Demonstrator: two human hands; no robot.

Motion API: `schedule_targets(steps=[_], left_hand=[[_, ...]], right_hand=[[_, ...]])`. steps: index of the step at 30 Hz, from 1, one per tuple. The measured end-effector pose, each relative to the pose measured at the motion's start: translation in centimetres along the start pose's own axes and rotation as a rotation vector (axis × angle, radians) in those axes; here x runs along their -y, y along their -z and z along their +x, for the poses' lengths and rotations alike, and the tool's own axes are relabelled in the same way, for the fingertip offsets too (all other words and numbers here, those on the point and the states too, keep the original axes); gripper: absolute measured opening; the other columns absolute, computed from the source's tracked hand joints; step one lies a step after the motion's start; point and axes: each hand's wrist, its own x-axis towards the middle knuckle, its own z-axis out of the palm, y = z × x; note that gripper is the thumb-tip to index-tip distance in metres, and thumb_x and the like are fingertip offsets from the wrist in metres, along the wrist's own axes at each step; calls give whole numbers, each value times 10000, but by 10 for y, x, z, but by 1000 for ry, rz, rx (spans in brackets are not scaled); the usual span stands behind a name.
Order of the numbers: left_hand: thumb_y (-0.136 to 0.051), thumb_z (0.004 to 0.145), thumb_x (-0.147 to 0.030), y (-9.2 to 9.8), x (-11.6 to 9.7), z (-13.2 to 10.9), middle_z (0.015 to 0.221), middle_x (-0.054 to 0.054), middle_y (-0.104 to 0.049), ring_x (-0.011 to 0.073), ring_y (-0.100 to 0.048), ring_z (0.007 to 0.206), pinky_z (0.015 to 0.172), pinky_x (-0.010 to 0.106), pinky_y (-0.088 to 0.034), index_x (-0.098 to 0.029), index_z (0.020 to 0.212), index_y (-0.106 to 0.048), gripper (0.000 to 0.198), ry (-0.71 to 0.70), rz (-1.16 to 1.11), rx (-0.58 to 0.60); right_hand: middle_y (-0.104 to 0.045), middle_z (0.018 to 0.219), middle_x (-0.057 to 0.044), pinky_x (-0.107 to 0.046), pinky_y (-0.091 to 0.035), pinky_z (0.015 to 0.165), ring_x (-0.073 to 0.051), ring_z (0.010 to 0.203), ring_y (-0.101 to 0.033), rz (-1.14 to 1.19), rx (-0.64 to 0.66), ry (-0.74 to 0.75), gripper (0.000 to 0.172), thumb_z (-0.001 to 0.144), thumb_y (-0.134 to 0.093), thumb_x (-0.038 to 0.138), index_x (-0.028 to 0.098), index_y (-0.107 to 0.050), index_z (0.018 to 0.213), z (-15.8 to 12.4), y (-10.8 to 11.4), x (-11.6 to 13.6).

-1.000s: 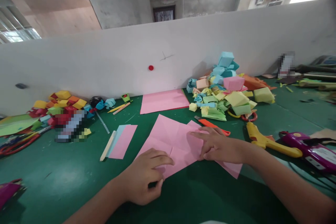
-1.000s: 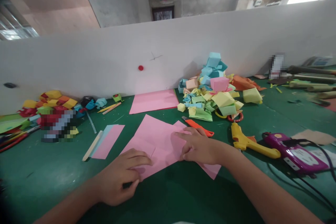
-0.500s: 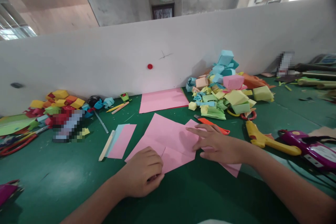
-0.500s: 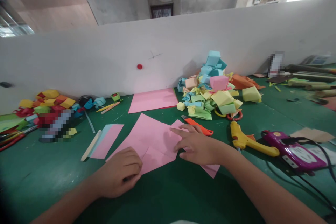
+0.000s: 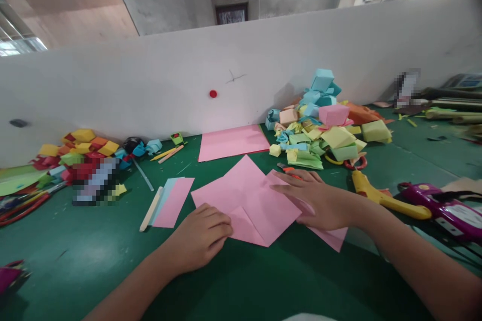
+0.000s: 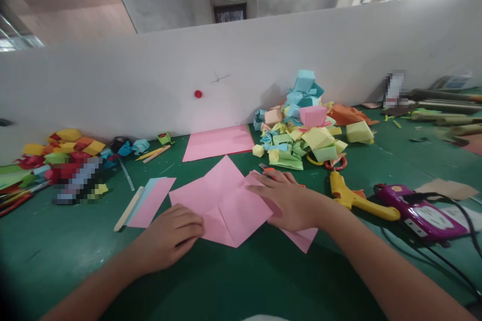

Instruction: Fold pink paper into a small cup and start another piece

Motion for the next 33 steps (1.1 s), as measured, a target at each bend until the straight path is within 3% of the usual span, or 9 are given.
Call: schedule_targets(steps=[4,9,15,18,24,29,33], left_hand=[[-465,967,-115,-3,14,-6,1015,48,-684,200,-612,939,845,368,-453,-203,953,-643,199,35,68,-38],[-462,980,-139,-8,16,-9,1107,74,-680,221,-627,994,867,395,-500,-194,1056,-660,219,85,106,-65],[-492,990,-188,-9,1,-5,1200,89,-675,234,-627,1109,952,417,-523,-214,1128,-672,228,51,53,-70],[-518,988,-213,-11,-2,-3,1221,86,-674,244,-623,1130,972,436,-522,-218,1143,-667,215,67,19,-17],[-518,994,-226,-13,-4,-1,1236,85,-671,251,-614,1147,991,452,-510,-222,1201,-652,248,63,-8,19],[-522,996,-246,-13,-8,0,1279,98,-655,261,-600,1172,1012,469,-495,-216,1244,-637,275,35,-14,32],[-546,977,-251,-12,-13,1,1314,104,-637,274,-586,1190,1020,478,-483,-217,1297,-609,328,5,-23,53]], right_hand=[[-195,1678,-8,-710,-197,1145,-420,1507,-177,-12,-38,56,688,857,-618,254,412,-428,1500,1,1,2],[-270,1655,36,-664,-219,1162,-382,1476,-267,-19,-63,190,444,863,-598,186,396,-683,1245,3,3,10],[-254,1661,32,-669,-270,1136,-402,1485,-229,-30,-25,245,523,825,-660,223,405,-638,1314,0,-1,27],[-354,1620,23,-659,-229,1151,-382,1460,-295,-58,-85,305,456,848,-619,202,390,-680,1259,-3,0,40],[-704,1265,-24,-502,-370,1070,-267,1195,-588,80,-30,400,241,922,-583,203,312,-770,1028,-2,5,49],[-736,1172,-35,-403,-433,993,-236,1131,-626,235,92,374,161,948,-622,283,275,-782,972,1,3,40],[-765,993,-20,-354,-467,901,-210,974,-660,325,56,292,165,959,-606,279,259,-769,966,10,-7,40]])
